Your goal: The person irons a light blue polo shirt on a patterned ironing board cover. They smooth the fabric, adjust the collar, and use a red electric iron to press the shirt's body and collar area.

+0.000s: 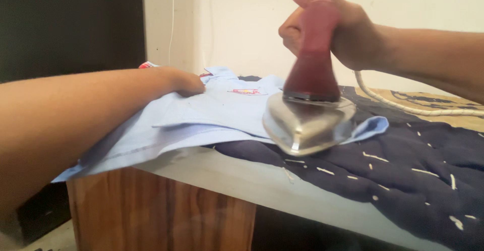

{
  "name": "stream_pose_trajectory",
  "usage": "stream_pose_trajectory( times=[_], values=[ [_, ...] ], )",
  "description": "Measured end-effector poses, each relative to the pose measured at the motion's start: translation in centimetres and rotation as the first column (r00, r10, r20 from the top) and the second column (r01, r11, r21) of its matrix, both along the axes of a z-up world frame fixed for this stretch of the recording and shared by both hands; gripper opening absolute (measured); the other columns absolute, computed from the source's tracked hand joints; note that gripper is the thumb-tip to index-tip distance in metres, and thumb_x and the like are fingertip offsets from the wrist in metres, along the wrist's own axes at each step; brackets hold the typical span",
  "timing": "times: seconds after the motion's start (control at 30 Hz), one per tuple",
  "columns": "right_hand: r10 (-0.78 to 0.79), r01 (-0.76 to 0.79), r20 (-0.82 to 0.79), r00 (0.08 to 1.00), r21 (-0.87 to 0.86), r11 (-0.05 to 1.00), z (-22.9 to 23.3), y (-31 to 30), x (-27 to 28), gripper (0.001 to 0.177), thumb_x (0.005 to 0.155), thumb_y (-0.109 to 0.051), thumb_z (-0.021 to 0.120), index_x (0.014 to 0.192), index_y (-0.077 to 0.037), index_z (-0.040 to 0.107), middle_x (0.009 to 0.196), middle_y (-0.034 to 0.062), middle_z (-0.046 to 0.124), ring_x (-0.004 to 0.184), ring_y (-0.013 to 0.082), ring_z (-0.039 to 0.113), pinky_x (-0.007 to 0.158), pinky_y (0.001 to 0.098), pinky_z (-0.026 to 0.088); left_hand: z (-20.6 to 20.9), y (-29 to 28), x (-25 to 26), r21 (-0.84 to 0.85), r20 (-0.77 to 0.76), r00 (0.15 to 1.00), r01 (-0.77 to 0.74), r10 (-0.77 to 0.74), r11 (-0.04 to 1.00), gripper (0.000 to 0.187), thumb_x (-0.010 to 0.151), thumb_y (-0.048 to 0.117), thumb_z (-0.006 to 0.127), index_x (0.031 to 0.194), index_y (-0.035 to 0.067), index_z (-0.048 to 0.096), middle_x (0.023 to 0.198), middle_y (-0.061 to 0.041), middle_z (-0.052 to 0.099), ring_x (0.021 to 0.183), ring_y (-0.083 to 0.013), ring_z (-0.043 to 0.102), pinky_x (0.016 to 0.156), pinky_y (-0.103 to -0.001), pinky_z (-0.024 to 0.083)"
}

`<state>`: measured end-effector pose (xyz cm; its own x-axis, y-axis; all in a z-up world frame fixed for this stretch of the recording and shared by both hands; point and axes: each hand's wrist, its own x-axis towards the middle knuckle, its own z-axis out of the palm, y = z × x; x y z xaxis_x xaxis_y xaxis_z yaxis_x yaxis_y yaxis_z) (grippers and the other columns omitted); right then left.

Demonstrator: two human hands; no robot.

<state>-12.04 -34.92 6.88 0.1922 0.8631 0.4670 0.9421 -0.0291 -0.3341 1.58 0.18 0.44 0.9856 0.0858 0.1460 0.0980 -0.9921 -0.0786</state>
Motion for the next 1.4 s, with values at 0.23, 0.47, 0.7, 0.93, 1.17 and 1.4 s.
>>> stream_pose_trajectory(
  times=[0.23, 0.47, 0.7, 0.93, 1.17, 1.4],
  values=[
    [0.019, -0.061, -0.261, 0.965, -0.155, 0.986, 1.2, 0.0, 0.2, 0.077, 0.107, -0.055, 0.034, 0.058, 0.001, 0.054, 0.053, 0.0052, 0.043, 0.048, 0.0176, 0.041, 0.048, 0.0312, 0.036, -0.3, 1.6, 1.5, 0.083, 0.000, 0.998, 0.063, -0.063, 0.995, 0.053, 0.100, 0.031, 0.040, 0.140, 0.004, 0.059, 0.147, -0.017, 0.058, 0.132, -0.0324, 0.059, 0.110, -0.048, 0.042],
    [0.065, -0.174, -0.302, 0.951, -0.351, 0.920, 3.2, -0.1, 1.0, 0.071, 0.108, -0.047, 0.039, 0.058, 0.000, 0.055, 0.053, 0.0045, 0.043, 0.050, 0.0185, 0.042, 0.051, 0.0338, 0.041, -0.5, 4.4, 6.9, 0.575, -0.138, 0.951, 0.303, -0.275, 0.760, 0.035, 0.094, 0.011, 0.051, 0.123, 0.001, 0.070, 0.126, -0.021, 0.071, 0.113, -0.0350, 0.070, 0.094, -0.048, 0.054],
    [-0.046, -0.011, -0.257, 0.965, -0.217, 0.976, 2.7, -0.3, 1.0, 0.076, 0.105, -0.055, 0.036, 0.055, -0.001, 0.055, 0.050, 0.0041, 0.043, 0.047, 0.0176, 0.041, 0.046, 0.0321, 0.035, -1.0, 5.5, 10.0, 0.620, -0.157, 0.929, 0.357, -0.335, 0.699, 0.031, 0.091, 0.008, 0.056, 0.116, 0.000, 0.072, 0.119, -0.022, 0.071, 0.107, -0.0362, 0.071, 0.091, -0.047, 0.055],
    [-0.468, 0.487, -0.134, 0.873, 0.244, 0.839, 0.4, 2.2, 1.4, 0.069, 0.101, -0.066, 0.047, 0.063, -0.008, 0.053, 0.053, 0.0026, 0.038, 0.045, 0.0150, 0.030, 0.043, 0.0350, 0.023, -0.1, 4.6, 7.6, 0.550, -0.125, 0.941, 0.331, -0.316, 0.767, 0.032, 0.092, 0.009, 0.055, 0.117, 0.000, 0.072, 0.120, -0.022, 0.071, 0.108, -0.0361, 0.071, 0.092, -0.047, 0.055],
    [-0.810, 0.834, -0.206, 0.549, 0.075, 0.546, 1.7, 6.7, 3.1, 0.067, 0.084, -0.072, 0.058, 0.065, -0.008, 0.063, 0.052, 0.0055, 0.047, 0.044, 0.0147, 0.038, 0.044, 0.0327, 0.028, 1.1, 4.2, 5.3, 0.515, -0.109, 0.936, 0.341, -0.335, 0.787, 0.033, 0.092, 0.009, 0.054, 0.119, 0.000, 0.071, 0.121, -0.022, 0.071, 0.109, -0.0360, 0.071, 0.093, -0.047, 0.055],
    [-0.842, 0.843, -0.067, 0.534, -0.023, 0.537, 2.1, 11.5, 8.8, 0.061, 0.081, -0.064, 0.076, 0.072, -0.005, 0.064, 0.058, 0.0061, 0.056, 0.049, 0.0155, 0.048, 0.044, 0.0317, 0.036, 0.8, 5.0, 5.5, 0.509, -0.107, 0.937, 0.340, -0.334, 0.790, 0.034, 0.093, 0.010, 0.053, 0.120, 0.000, 0.070, 0.122, -0.022, 0.070, 0.110, -0.0359, 0.070, 0.094, -0.047, 0.055]
  ],
)
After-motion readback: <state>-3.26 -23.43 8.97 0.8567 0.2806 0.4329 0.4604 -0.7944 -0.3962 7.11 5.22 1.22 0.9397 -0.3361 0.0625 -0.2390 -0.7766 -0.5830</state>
